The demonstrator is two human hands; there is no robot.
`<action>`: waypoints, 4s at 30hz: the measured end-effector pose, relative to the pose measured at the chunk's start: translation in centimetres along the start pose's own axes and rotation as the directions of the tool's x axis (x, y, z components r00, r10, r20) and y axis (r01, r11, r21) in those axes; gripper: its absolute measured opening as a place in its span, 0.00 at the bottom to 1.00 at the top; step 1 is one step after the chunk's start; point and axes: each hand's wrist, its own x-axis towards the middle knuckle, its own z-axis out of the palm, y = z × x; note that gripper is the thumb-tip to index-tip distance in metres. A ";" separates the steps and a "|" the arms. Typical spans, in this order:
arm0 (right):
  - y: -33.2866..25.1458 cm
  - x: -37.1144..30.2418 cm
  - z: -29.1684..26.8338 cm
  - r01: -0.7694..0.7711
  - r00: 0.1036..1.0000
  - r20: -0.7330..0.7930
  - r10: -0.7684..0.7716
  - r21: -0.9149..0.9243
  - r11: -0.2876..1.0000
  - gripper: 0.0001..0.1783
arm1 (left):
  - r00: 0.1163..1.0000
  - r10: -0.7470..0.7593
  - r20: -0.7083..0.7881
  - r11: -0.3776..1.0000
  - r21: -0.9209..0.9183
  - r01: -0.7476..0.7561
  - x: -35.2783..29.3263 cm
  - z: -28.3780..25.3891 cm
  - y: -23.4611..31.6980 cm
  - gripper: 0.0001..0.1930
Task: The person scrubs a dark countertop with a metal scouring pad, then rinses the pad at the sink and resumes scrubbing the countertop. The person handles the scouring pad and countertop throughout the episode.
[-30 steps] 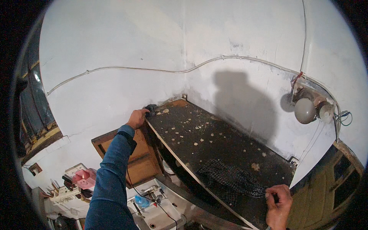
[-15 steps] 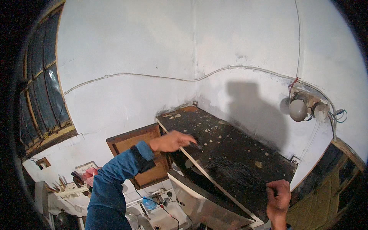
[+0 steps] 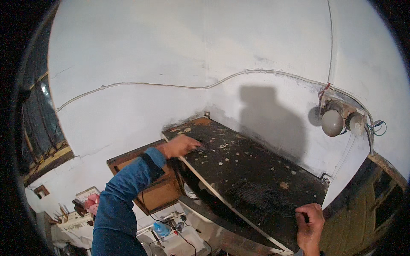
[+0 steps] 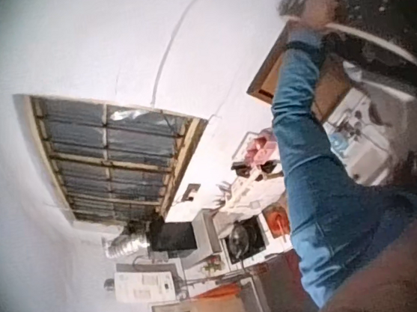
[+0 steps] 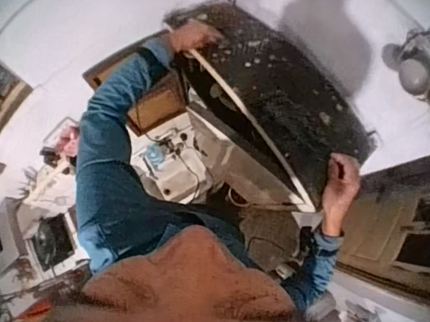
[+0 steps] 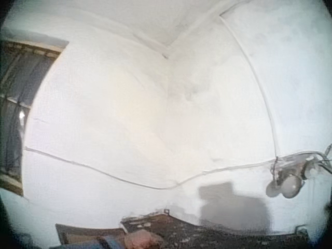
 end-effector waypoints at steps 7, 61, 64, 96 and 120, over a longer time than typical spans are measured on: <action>-1.5 0.4 0.3 -0.060 0.998 0.023 0.059 0.025 0.998 0.09 | 0.911 -0.412 -0.035 0.911 -0.043 0.410 0.6 1.0 -13.3 0.18; 2.1 0.1 0.1 0.146 0.987 0.088 -0.133 -0.168 0.975 0.07 | 0.838 0.509 0.194 0.854 -0.239 -0.463 23.1 4.0 37.6 0.16; 1.9 0.1 -0.1 0.133 0.986 0.118 -0.114 -0.170 0.976 0.07 | 0.826 0.539 0.167 0.838 -0.212 -0.503 23.7 3.9 37.9 0.16; 6.5 2.6 -9.1 0.093 0.994 0.085 -0.067 -0.361 0.928 0.10 | 0.998 -0.048 -0.052 0.990 0.131 0.054 0.1 -0.2 16.6 0.23; 2.2 -2.0 -10.2 0.487 0.717 0.531 -0.451 0.081 0.870 0.11 | 0.983 0.059 -0.172 0.930 -0.348 -0.117 -3.2 -0.9 29.2 0.18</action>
